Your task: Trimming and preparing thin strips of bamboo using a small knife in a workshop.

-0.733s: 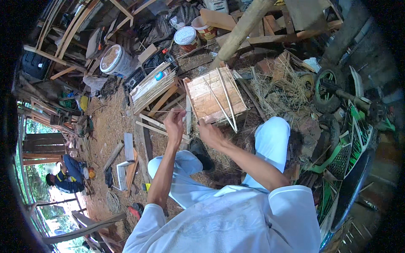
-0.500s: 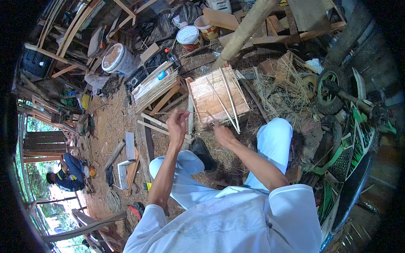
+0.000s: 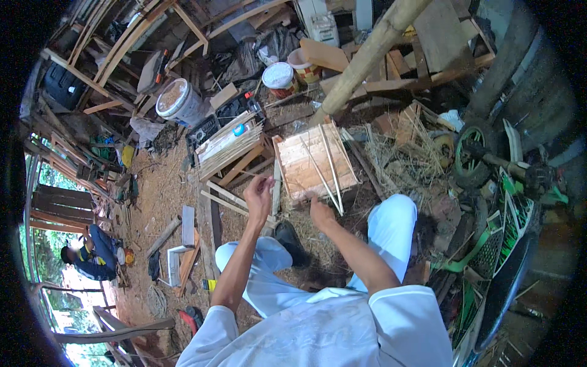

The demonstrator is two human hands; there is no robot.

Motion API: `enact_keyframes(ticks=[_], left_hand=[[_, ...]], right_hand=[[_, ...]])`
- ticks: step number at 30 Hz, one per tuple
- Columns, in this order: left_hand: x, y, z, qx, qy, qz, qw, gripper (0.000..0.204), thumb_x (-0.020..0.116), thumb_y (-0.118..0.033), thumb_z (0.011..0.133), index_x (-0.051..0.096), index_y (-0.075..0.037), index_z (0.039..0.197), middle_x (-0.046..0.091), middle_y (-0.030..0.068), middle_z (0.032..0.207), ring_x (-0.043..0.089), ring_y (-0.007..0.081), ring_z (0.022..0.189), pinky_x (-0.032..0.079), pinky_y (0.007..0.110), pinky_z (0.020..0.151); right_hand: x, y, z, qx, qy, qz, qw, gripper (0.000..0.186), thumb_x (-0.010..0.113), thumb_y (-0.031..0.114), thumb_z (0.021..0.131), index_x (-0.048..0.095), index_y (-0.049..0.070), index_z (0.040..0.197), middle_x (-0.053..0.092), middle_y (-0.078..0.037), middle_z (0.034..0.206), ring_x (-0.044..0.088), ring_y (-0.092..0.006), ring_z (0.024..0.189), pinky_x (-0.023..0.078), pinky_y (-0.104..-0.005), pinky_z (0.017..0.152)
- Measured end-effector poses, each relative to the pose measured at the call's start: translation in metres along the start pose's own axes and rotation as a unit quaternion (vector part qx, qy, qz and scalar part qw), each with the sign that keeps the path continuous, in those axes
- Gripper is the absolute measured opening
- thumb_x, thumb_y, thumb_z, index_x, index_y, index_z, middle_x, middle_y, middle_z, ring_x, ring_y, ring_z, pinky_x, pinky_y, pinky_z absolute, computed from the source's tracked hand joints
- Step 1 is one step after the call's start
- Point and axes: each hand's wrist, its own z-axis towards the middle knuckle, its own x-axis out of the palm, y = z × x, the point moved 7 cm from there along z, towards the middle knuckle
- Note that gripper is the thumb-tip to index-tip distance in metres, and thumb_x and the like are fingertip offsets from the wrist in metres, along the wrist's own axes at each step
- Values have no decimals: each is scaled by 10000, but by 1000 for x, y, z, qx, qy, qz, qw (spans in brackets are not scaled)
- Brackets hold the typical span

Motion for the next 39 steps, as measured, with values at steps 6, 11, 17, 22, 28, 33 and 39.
enact_keyframes(ticks=[6, 11, 17, 22, 28, 33, 39], left_hand=[[-15, -28, 8, 26, -40, -48, 998, 80, 580, -11, 891, 613, 45, 936, 658, 89, 811, 616, 104, 734, 495, 244, 671], [-20, -38, 9, 36, -21, -42, 998, 76, 597, -11, 871, 605, 27, 937, 648, 83, 768, 599, 110, 686, 491, 259, 638], [-1, -14, 3, 33, 2, -14, 999, 80, 605, -30, 875, 614, 22, 935, 642, 59, 776, 596, 100, 713, 483, 249, 650], [17, -12, 4, 63, 8, -7, 998, 80, 586, 9, 858, 622, 22, 929, 651, 75, 786, 598, 119, 702, 481, 258, 642], [11, -14, 1, 46, 19, 44, 998, 83, 574, 41, 849, 621, 24, 916, 658, 93, 780, 612, 124, 692, 490, 265, 644], [16, -12, 2, 63, 8, 22, 998, 70, 584, 24, 854, 628, 24, 909, 662, 97, 774, 618, 127, 686, 491, 262, 625], [7, -9, 0, 49, 5, 34, 998, 49, 607, -5, 852, 638, 25, 877, 672, 114, 777, 631, 140, 687, 493, 260, 630]], right_hand=[[0, -11, 0, 9, -20, -22, 1000, 449, 357, 84, 908, 318, -104, 1314, 631, -303, 965, 645, -416, 888, 526, -479, 781], [-10, -24, -3, 35, -11, 22, 999, 418, 369, 69, 894, 365, -108, 1273, 628, -309, 969, 641, -417, 904, 522, -483, 790], [-38, -3, -24, -16, 8, 19, 1000, 351, 366, 191, 952, 429, -87, 1157, 614, -329, 935, 610, -452, 916, 464, -529, 820], [-53, 22, -25, -49, -76, 117, 989, 363, 372, 216, 960, 405, -78, 1169, 613, -324, 874, 602, -466, 882, 459, -546, 797], [-64, 77, -31, -99, -78, 128, 984, 316, 385, 204, 958, 415, -84, 1086, 609, -315, 793, 619, -474, 749, 480, -546, 717], [-27, 24, -3, -88, -103, 112, 984, 292, 398, 153, 934, 399, -88, 1098, 588, -326, 738, 606, -457, 717, 460, -537, 626], [-9, 2, -3, 16, -5, 77, 997, 466, 310, 82, 881, 301, -20, 1335, 601, -351, 955, 606, -474, 901, 477, -530, 804]])
